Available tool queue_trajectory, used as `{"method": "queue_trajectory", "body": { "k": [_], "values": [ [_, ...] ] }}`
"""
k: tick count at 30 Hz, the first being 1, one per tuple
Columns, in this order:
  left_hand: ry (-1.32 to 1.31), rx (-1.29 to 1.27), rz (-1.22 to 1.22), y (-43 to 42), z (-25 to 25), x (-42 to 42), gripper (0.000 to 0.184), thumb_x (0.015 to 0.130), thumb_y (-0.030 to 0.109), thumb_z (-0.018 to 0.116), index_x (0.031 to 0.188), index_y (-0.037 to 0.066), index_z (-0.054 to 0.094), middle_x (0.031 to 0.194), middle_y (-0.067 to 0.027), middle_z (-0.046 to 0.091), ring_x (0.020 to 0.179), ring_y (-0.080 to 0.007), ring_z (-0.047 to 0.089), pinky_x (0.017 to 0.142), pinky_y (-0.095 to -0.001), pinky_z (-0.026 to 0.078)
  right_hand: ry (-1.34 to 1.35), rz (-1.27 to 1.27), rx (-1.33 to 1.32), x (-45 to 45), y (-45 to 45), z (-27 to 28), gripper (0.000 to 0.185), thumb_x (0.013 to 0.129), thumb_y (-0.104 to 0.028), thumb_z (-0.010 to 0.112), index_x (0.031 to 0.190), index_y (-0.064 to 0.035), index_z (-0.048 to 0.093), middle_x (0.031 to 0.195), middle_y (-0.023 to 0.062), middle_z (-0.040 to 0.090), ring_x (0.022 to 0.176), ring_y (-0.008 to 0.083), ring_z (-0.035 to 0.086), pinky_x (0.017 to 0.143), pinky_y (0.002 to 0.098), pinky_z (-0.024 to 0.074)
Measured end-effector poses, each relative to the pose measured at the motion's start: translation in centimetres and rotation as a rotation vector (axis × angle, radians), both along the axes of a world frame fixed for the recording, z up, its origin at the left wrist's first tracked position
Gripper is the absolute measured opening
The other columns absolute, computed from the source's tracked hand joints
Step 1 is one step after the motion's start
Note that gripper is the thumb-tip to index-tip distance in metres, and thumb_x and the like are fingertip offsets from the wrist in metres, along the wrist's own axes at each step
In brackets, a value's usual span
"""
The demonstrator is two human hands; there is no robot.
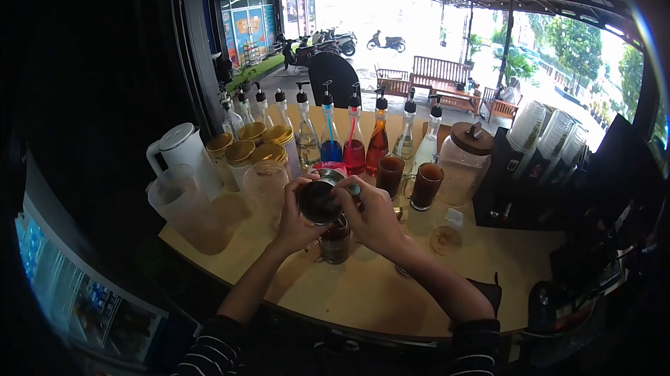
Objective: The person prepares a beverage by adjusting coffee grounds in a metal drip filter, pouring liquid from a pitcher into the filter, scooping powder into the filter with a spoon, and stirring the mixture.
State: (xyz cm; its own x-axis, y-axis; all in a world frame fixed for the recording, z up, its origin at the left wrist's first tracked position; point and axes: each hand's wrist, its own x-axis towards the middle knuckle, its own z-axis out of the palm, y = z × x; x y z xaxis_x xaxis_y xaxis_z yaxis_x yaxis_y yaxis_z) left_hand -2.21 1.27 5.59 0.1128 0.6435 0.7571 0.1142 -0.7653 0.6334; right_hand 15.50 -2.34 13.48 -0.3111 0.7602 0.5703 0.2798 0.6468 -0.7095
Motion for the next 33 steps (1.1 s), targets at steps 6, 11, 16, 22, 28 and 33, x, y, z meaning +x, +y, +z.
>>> {"method": "queue_trajectory", "body": {
  "k": [6, 11, 16, 22, 28, 33],
  "values": [
    [0.265, 0.102, 0.131, 0.4, 0.0, -0.6, 0.085, 0.060, 0.016, 0.086, 0.125, 0.009, 0.032, 0.129, -0.0127, 0.046, 0.128, -0.0305, 0.041, 0.111, -0.0447, 0.025, -0.007, 0.009, 0.031, -0.7, -0.8, 0.4, 0.010, 0.090, -0.008, 0.055, 0.095, 0.0000, 0.057, 0.075, 0.0121, 0.065, 0.066, 0.0218, 0.066, 0.059, 0.0308, 0.0479],
    [0.265, 0.110, 0.156, 0.3, 0.0, -0.8, 0.081, 0.062, 0.024, 0.084, 0.125, 0.012, 0.034, 0.129, -0.0097, 0.048, 0.129, -0.0287, 0.042, 0.113, -0.0534, 0.004, -0.105, 0.028, 0.164, 0.2, -0.4, 0.1, 0.011, 0.093, -0.010, 0.053, 0.096, -0.0004, 0.058, 0.073, 0.0094, 0.065, 0.065, 0.0142, 0.064, 0.060, 0.0279, 0.0482],
    [0.393, 0.068, 0.144, -0.3, 1.4, -1.4, 0.077, 0.066, 0.024, 0.079, 0.128, 0.014, 0.035, 0.130, -0.0074, 0.048, 0.129, -0.0258, 0.042, 0.113, -0.0563, 0.004, -0.299, 0.089, 0.040, 2.0, 0.9, 1.7, 0.012, 0.090, -0.010, 0.056, 0.095, 0.0009, 0.060, 0.079, 0.0118, 0.064, 0.070, 0.0192, 0.065, 0.065, 0.0304, 0.0490],
    [0.480, 0.056, 0.120, -0.4, 2.4, -1.7, 0.075, 0.070, 0.027, 0.076, 0.132, 0.015, 0.035, 0.129, -0.0061, 0.049, 0.127, -0.0245, 0.044, 0.112, -0.0583, 0.006, -0.251, 0.243, 0.159, 2.5, 2.9, 2.2, 0.012, 0.088, -0.008, 0.057, 0.095, 0.0005, 0.062, 0.078, 0.0140, 0.062, 0.067, 0.0234, 0.060, 0.063, 0.0332, 0.0465],
    [0.537, 0.082, 0.159, -0.5, 2.8, -1.7, 0.078, 0.066, 0.028, 0.077, 0.132, 0.014, 0.038, 0.126, -0.0067, 0.051, 0.122, -0.0260, 0.048, 0.108, -0.0578, 0.016, -0.323, 0.327, 0.110, 2.5, 2.5, 3.0, 0.011, 0.087, -0.007, 0.057, 0.094, 0.0009, 0.062, 0.078, 0.0136, 0.062, 0.067, 0.0235, 0.061, 0.064, 0.0334, 0.0472],
    [0.571, 0.118, 0.205, -1.2, 3.5, -1.4, 0.082, 0.060, 0.028, 0.079, 0.131, 0.014, 0.040, 0.123, -0.0071, 0.052, 0.118, -0.0266, 0.050, 0.104, -0.0533, 0.025, -0.350, 0.382, -0.029, 2.6, 2.2, 4.0, 0.012, 0.088, -0.007, 0.057, 0.092, 0.0026, 0.062, 0.075, 0.0142, 0.063, 0.063, 0.0238, 0.062, 0.061, 0.0338, 0.0482]
  ]
}}
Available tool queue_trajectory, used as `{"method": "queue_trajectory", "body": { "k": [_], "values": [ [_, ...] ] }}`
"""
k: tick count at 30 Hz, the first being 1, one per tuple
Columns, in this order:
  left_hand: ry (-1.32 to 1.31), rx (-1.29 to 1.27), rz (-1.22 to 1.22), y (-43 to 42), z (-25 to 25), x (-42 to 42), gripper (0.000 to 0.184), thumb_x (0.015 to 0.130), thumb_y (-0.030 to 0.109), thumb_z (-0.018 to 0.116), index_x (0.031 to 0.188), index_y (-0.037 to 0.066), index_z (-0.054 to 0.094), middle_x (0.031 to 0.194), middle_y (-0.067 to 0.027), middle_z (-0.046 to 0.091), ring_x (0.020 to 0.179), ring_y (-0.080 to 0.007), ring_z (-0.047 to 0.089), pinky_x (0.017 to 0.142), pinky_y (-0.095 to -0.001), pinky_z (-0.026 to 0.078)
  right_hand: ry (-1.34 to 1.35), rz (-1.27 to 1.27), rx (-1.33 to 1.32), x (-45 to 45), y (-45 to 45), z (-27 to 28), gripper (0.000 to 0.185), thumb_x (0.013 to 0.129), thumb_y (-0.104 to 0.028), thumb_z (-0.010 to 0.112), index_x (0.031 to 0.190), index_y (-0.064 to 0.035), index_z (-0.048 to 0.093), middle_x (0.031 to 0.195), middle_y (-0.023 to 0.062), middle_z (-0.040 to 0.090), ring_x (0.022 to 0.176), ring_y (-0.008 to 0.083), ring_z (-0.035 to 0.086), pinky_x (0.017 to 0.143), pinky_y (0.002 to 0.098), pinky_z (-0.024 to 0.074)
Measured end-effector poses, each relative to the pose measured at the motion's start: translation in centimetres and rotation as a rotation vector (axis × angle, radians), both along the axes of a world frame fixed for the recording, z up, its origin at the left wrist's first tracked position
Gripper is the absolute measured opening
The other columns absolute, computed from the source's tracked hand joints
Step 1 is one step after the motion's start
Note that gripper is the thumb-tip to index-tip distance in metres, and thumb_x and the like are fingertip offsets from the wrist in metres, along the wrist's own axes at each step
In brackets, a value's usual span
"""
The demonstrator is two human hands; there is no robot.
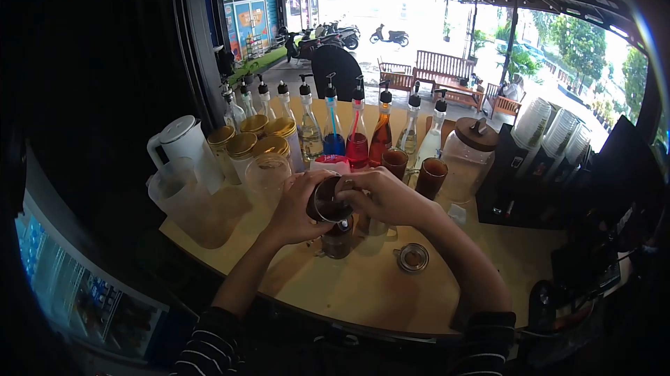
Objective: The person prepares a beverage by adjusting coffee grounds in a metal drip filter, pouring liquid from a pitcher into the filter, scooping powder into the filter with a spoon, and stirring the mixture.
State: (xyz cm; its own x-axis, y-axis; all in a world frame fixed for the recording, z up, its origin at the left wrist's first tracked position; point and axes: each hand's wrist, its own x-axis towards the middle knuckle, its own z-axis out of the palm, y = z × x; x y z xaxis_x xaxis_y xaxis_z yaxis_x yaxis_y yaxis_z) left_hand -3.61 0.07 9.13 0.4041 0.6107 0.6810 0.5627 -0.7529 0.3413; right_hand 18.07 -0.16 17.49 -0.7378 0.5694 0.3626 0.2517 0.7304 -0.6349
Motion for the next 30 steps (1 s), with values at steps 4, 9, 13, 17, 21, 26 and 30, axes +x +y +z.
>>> {"method": "queue_trajectory", "body": {
  "k": [4, 9, 13, 17, 21, 26, 30],
  "values": [
    [0.005, 0.004, 0.033, -0.2, 0.0, 0.6, 0.082, 0.058, 0.027, 0.079, 0.129, 0.013, 0.041, 0.124, -0.0070, 0.051, 0.118, -0.0263, 0.050, 0.104, -0.0505, 0.027, -0.037, -0.029, 0.057, -0.1, -0.3, 0.3, 0.013, 0.088, -0.010, 0.058, 0.090, 0.0027, 0.061, 0.073, 0.0142, 0.063, 0.058, 0.0239, 0.061, 0.061, 0.0337, 0.0490],
    [0.023, 0.025, 0.065, -0.3, -0.1, 0.8, 0.079, 0.059, 0.031, 0.077, 0.127, 0.012, 0.044, 0.124, -0.0082, 0.052, 0.119, -0.0276, 0.049, 0.104, -0.0489, 0.027, -0.172, -0.052, 0.394, -0.8, -0.6, -0.1, 0.017, 0.086, -0.017, 0.060, 0.092, -0.0010, 0.059, 0.084, 0.0121, 0.062, 0.082, 0.0277, 0.062, 0.078, 0.0389, 0.0472],
    [0.044, 0.058, 0.081, -0.4, -0.4, 1.4, 0.079, 0.058, 0.031, 0.077, 0.127, 0.013, 0.043, 0.123, -0.0075, 0.051, 0.119, -0.0272, 0.048, 0.102, -0.0482, 0.028, -0.360, -0.055, 0.444, -1.7, -1.3, -1.2, 0.020, 0.087, -0.020, 0.058, 0.093, -0.0015, 0.059, 0.089, 0.0120, 0.061, 0.093, 0.0287, 0.060, 0.085, 0.0409, 0.0444],
    [0.073, 0.057, 0.124, -0.4, -0.5, 1.3, 0.082, 0.059, 0.031, 0.076, 0.131, 0.013, 0.040, 0.126, -0.0078, 0.049, 0.120, -0.0253, 0.047, 0.102, -0.0486, 0.028, -0.161, -0.066, 0.490, -1.7, 0.0, -1.1, 0.021, 0.087, -0.018, 0.055, 0.096, 0.0007, 0.059, 0.092, 0.0141, 0.062, 0.094, 0.0315, 0.060, 0.086, 0.0410, 0.0454],
    [0.034, 0.045, 0.109, -0.2, -1.1, 1.2, 0.082, 0.057, 0.033, 0.077, 0.128, 0.011, 0.042, 0.124, -0.0078, 0.050, 0.119, -0.0278, 0.047, 0.101, -0.0481, 0.027, -0.171, -0.037, 0.317, -1.7, -0.1, -0.2, 0.020, 0.086, -0.014, 0.055, 0.096, 0.0030, 0.058, 0.094, 0.0172, 0.062, 0.091, 0.0357, 0.060, 0.081, 0.0432, 0.0475],
    [-0.001, 0.015, 0.117, -0.6, -1.2, 1.2, 0.083, 0.056, 0.034, 0.078, 0.128, 0.011, 0.042, 0.123, -0.0094, 0.051, 0.119, -0.0285, 0.047, 0.100, -0.0482, 0.027, -0.198, -0.066, 0.212, -1.8, 0.7, -1.0, 0.020, 0.086, -0.013, 0.055, 0.097, 0.0037, 0.059, 0.088, 0.0204, 0.062, 0.085, 0.0380, 0.061, 0.078, 0.0437, 0.0487],
    [0.011, 0.046, 0.128, -0.8, -1.0, 1.3, 0.083, 0.056, 0.034, 0.078, 0.128, 0.011, 0.042, 0.123, -0.0104, 0.051, 0.117, -0.0283, 0.048, 0.100, -0.0479, 0.027, -0.066, -0.065, 0.295, -2.2, 0.2, -1.2, 0.021, 0.089, -0.015, 0.055, 0.096, 0.0047, 0.060, 0.077, 0.0210, 0.062, 0.077, 0.0378, 0.061, 0.070, 0.0424, 0.0492]
  ]
}}
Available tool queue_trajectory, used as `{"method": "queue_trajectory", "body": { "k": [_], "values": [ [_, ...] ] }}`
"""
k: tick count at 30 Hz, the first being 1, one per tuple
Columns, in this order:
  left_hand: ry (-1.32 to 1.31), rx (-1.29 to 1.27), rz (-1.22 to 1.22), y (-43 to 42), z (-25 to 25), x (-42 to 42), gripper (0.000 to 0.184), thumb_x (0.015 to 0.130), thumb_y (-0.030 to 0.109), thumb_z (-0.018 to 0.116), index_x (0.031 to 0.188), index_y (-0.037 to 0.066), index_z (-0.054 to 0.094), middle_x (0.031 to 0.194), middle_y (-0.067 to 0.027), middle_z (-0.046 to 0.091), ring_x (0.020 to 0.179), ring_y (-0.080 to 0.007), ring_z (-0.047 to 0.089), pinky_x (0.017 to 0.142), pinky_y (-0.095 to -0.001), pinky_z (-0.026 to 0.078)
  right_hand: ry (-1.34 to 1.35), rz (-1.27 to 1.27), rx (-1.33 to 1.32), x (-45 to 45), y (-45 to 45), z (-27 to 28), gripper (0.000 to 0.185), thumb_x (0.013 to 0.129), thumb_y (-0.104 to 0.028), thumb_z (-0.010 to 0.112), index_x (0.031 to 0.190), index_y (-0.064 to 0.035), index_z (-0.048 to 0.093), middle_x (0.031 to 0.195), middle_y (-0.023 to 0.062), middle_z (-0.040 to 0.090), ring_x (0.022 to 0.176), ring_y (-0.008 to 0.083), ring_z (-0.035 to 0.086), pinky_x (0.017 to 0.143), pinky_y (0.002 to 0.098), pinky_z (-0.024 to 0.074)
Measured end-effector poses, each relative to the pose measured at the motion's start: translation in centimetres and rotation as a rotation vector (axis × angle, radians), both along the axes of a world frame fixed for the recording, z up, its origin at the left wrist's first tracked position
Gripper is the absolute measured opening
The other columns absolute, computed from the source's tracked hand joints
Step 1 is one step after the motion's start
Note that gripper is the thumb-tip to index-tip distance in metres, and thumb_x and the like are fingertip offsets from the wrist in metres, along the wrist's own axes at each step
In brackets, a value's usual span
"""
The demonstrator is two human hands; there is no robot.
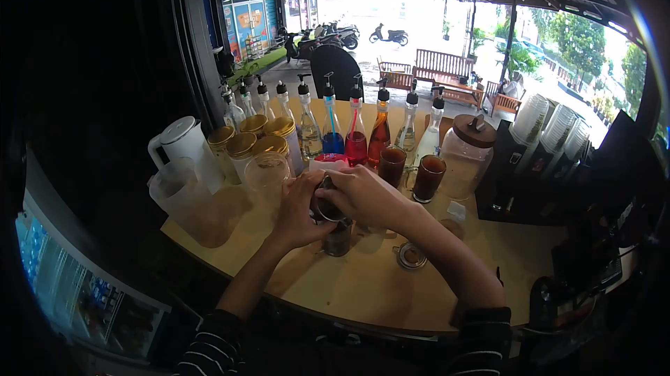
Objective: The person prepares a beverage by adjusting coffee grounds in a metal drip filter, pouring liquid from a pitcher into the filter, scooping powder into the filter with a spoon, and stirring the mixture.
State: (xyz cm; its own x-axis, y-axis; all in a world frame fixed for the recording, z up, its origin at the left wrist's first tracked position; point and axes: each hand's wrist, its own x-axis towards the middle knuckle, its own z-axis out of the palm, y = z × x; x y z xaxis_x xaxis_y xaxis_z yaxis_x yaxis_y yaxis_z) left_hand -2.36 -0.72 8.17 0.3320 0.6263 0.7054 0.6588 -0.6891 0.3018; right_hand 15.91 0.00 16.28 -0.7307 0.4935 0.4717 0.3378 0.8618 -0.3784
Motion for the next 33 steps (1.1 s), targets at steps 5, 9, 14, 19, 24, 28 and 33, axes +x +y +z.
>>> {"method": "queue_trajectory", "body": {
  "k": [5, 9, 14, 19, 24, 28, 33],
  "values": [
    [-0.188, 0.004, -0.052, -0.5, -0.4, 0.6, 0.081, 0.059, 0.026, 0.080, 0.127, 0.010, 0.040, 0.123, -0.0102, 0.049, 0.114, -0.0282, 0.050, 0.099, -0.0448, 0.033, 0.207, -0.038, -0.068, -0.6, -0.3, -1.3, 0.022, 0.091, -0.015, 0.056, 0.089, 0.0053, 0.061, 0.066, 0.0167, 0.062, 0.061, 0.0307, 0.063, 0.058, 0.0381, 0.0486],
    [-0.453, -0.124, -0.180, 0.0, -1.7, 0.7, 0.083, 0.059, 0.020, 0.084, 0.126, 0.005, 0.038, 0.121, -0.0136, 0.048, 0.115, -0.0276, 0.050, 0.099, -0.0416, 0.038, 0.337, -0.160, -0.294, 0.0, -0.8, -0.8, 0.022, 0.092, -0.015, 0.055, 0.082, 0.0043, 0.060, 0.061, 0.0115, 0.062, 0.055, 0.0165, 0.062, 0.054, 0.0317, 0.0468],
    [-0.524, -0.148, -0.181, -0.1, -2.7, 0.8, 0.087, 0.062, 0.015, 0.084, 0.128, 0.006, 0.029, 0.125, -0.0138, 0.044, 0.120, -0.0255, 0.046, 0.102, -0.0377, 0.038, 0.335, -0.247, -0.322, 0.0, -1.0, -0.5, 0.023, 0.094, -0.014, 0.052, 0.080, 0.0028, 0.058, 0.059, 0.0089, 0.060, 0.055, 0.0142, 0.062, 0.053, 0.0300, 0.0464],
    [-0.552, -0.144, -0.196, 0.1, -3.1, 0.8, 0.085, 0.063, 0.014, 0.084, 0.127, 0.006, 0.030, 0.127, -0.0138, 0.042, 0.120, -0.0249, 0.046, 0.102, -0.0374, 0.038, 0.356, -0.202, -0.245, -0.1, -0.7, -1.7, 0.018, 0.094, -0.011, 0.048, 0.085, 0.0012, 0.058, 0.060, 0.0090, 0.062, 0.054, 0.0179, 0.063, 0.053, 0.0305, 0.0467],
    [-0.589, -0.156, -0.234, 0.0, -3.2, 1.2, 0.086, 0.061, 0.014, 0.086, 0.124, 0.003, 0.030, 0.125, -0.0169, 0.043, 0.118, -0.0281, 0.048, 0.101, -0.0388, 0.039, 0.393, -0.112, -0.148, -0.4, -0.8, -2.3, 0.016, 0.093, -0.012, 0.049, 0.088, -0.0004, 0.059, 0.063, 0.0082, 0.062, 0.057, 0.0208, 0.062, 0.059, 0.0337, 0.0466],
    [-0.628, -0.153, -0.267, 0.1, -3.7, 2.0, 0.087, 0.061, 0.016, 0.087, 0.124, 0.004, 0.029, 0.127, -0.0164, 0.041, 0.118, -0.0284, 0.047, 0.102, -0.0390, 0.039, 0.375, -0.274, -0.054, -0.8, -1.3, -1.9, 0.013, 0.091, -0.010, 0.049, 0.091, -0.0020, 0.059, 0.066, 0.0062, 0.063, 0.069, 0.0219, 0.062, 0.073, 0.0356, 0.0416],
    [-0.661, -0.144, -0.256, 0.1, -3.9, 2.1, 0.087, 0.061, 0.016, 0.087, 0.124, 0.005, 0.029, 0.127, -0.0162, 0.040, 0.119, -0.0283, 0.047, 0.102, -0.0393, 0.040, 0.267, -0.210, 0.023, -0.9, -1.6, -2.9, 0.012, 0.089, -0.013, 0.050, 0.096, -0.0045, 0.057, 0.069, 0.0039, 0.065, 0.081, 0.0232, 0.060, 0.083, 0.0372, 0.0348]
  ]
}}
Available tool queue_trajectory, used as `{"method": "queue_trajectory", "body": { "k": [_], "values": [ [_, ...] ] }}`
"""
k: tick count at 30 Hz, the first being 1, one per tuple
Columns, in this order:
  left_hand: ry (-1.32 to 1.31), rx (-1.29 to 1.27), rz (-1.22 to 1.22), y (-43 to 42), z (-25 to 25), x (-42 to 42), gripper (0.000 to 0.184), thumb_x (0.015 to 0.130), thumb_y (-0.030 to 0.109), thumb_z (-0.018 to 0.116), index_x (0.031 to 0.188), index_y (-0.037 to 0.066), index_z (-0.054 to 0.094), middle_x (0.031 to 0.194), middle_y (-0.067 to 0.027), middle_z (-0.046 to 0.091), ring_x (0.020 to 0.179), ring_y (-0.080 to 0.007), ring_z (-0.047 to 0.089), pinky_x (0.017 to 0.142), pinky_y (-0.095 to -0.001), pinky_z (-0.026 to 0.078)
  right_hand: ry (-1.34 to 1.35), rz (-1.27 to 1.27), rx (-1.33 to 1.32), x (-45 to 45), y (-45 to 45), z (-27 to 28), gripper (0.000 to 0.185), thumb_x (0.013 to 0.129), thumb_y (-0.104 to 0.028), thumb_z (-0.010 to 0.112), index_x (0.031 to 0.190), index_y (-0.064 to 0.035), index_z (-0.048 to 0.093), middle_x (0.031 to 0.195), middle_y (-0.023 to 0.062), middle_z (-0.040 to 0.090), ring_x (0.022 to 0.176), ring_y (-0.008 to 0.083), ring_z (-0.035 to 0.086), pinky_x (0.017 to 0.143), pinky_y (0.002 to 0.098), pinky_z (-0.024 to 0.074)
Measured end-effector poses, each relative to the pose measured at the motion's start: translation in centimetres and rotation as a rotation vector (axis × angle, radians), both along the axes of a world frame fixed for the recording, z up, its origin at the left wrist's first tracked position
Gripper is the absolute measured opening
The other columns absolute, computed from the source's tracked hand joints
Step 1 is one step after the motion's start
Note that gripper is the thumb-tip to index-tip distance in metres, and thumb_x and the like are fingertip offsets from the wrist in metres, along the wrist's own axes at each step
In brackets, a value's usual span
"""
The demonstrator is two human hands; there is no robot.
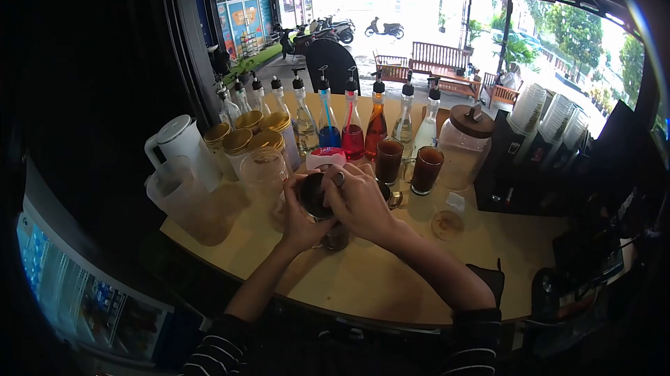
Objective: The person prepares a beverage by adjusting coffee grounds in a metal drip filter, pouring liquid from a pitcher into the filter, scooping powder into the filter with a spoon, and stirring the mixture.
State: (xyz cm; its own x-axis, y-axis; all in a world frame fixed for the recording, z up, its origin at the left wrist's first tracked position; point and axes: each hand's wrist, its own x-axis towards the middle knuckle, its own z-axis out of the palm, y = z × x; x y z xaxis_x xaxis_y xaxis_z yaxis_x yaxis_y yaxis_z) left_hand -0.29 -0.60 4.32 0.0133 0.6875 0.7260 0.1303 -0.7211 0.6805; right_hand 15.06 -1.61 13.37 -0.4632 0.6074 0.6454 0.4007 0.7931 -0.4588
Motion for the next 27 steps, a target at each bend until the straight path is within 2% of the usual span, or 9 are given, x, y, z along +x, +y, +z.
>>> {"method": "queue_trajectory", "body": {
  "k": [3, 6, 9, 11, 14, 20, 24, 26, 27],
  "values": [
    [0.039, 0.004, 0.002, -0.2, 0.3, 0.0, 0.087, 0.061, 0.015, 0.087, 0.124, 0.005, 0.029, 0.128, -0.0168, 0.041, 0.119, -0.0282, 0.047, 0.102, -0.0391, 0.040, 0.074, -0.043, 0.028, 0.0, -0.5, 0.1, 0.011, 0.089, -0.013, 0.050, 0.093, -0.0053, 0.056, 0.069, 0.0043, 0.065, 0.081, 0.0236, 0.060, 0.082, 0.0367, 0.0355],
    [0.031, -0.019, 0.005, -0.1, 0.4, -0.4, 0.088, 0.060, 0.016, 0.087, 0.125, 0.004, 0.030, 0.128, -0.0173, 0.042, 0.119, -0.0278, 0.048, 0.101, -0.0380, 0.040, -0.048, 0.034, -0.059, 0.5, -0.7, 0.3, 0.011, 0.089, -0.014, 0.050, 0.092, -0.0047, 0.056, 0.071, 0.0059, 0.066, 0.081, 0.0241, 0.060, 0.084, 0.0373, 0.0344],
    [0.103, -0.074, 0.085, -0.4, 0.9, -0.7, 0.088, 0.060, 0.018, 0.087, 0.126, 0.003, 0.031, 0.125, -0.0175, 0.046, 0.117, -0.0271, 0.051, 0.099, -0.0372, 0.041, 0.006, 0.009, -0.063, 1.3, -0.9, 0.3, 0.012, 0.092, -0.015, 0.049, 0.092, -0.0041, 0.055, 0.073, 0.0075, 0.067, 0.077, 0.0192, 0.063, 0.080, 0.0341, 0.0398],
    [0.097, -0.107, 0.061, -0.1, 1.6, -0.9, 0.088, 0.060, 0.019, 0.087, 0.126, 0.001, 0.032, 0.122, -0.0175, 0.050, 0.114, -0.0268, 0.053, 0.097, -0.0372, 0.043, 0.425, 0.121, -0.453, 1.8, -1.4, 0.3, 0.014, 0.096, -0.014, 0.047, 0.091, -0.0031, 0.054, 0.076, 0.0079, 0.067, 0.076, 0.0128, 0.064, 0.072, 0.0271, 0.0449],
    [0.165, -0.073, 0.079, -0.2, 3.3, -0.9, 0.080, 0.063, 0.014, 0.084, 0.124, 0.001, 0.035, 0.116, -0.0163, 0.055, 0.110, -0.0252, 0.057, 0.094, -0.0367, 0.046, 0.653, 0.199, -0.323, 4.1, -1.2, -0.1, 0.014, 0.098, -0.012, 0.046, 0.091, -0.0016, 0.053, 0.078, 0.0081, 0.068, 0.079, 0.0109, 0.065, 0.068, 0.0228, 0.0473],
    [0.189, -0.054, 0.131, -0.2, 3.6, -0.9, 0.077, 0.062, 0.016, 0.086, 0.122, 0.001, 0.040, 0.116, -0.0160, 0.057, 0.108, -0.0240, 0.059, 0.092, -0.0358, 0.048, 0.643, 0.043, -0.263, 9.2, -2.9, -1.4, 0.020, 0.098, -0.017, 0.051, 0.097, 0.0008, 0.061, 0.078, 0.0079, 0.067, 0.080, 0.0096, 0.063, 0.073, 0.0237, 0.0463],
    [0.198, -0.106, 0.139, 0.0, 3.2, -0.7, 0.076, 0.062, 0.020, 0.087, 0.121, 0.001, 0.043, 0.111, -0.0155, 0.062, 0.105, -0.0240, 0.062, 0.092, -0.0360, 0.049, 0.401, -0.137, -0.248, 11.2, -3.7, -4.1, 0.018, 0.096, -0.013, 0.052, 0.097, 0.0000, 0.064, 0.080, 0.0067, 0.068, 0.076, 0.0101, 0.064, 0.076, 0.0272, 0.0469],
    [0.199, -0.136, 0.151, 0.0, 2.8, -0.6, 0.076, 0.063, 0.021, 0.086, 0.122, 0.001, 0.043, 0.110, -0.0154, 0.063, 0.105, -0.0240, 0.062, 0.092, -0.0360, 0.049, 0.168, -0.175, -0.338, 10.9, -4.6, -5.5, 0.015, 0.094, -0.012, 0.053, 0.097, -0.0018, 0.064, 0.080, 0.0093, 0.067, 0.075, 0.0161, 0.065, 0.076, 0.0297, 0.0471],
    [0.204, -0.128, 0.146, 0.3, 2.4, -0.6, 0.076, 0.063, 0.022, 0.086, 0.123, 0.001, 0.043, 0.110, -0.0153, 0.063, 0.105, -0.0239, 0.062, 0.092, -0.0359, 0.049, 0.109, -0.142, -0.258, 10.9, -3.8, -7.9, 0.011, 0.090, -0.008, 0.055, 0.097, -0.0049, 0.063, 0.077, 0.0093, 0.066, 0.077, 0.0220, 0.063, 0.075, 0.0326, 0.0460]
  ]
}}
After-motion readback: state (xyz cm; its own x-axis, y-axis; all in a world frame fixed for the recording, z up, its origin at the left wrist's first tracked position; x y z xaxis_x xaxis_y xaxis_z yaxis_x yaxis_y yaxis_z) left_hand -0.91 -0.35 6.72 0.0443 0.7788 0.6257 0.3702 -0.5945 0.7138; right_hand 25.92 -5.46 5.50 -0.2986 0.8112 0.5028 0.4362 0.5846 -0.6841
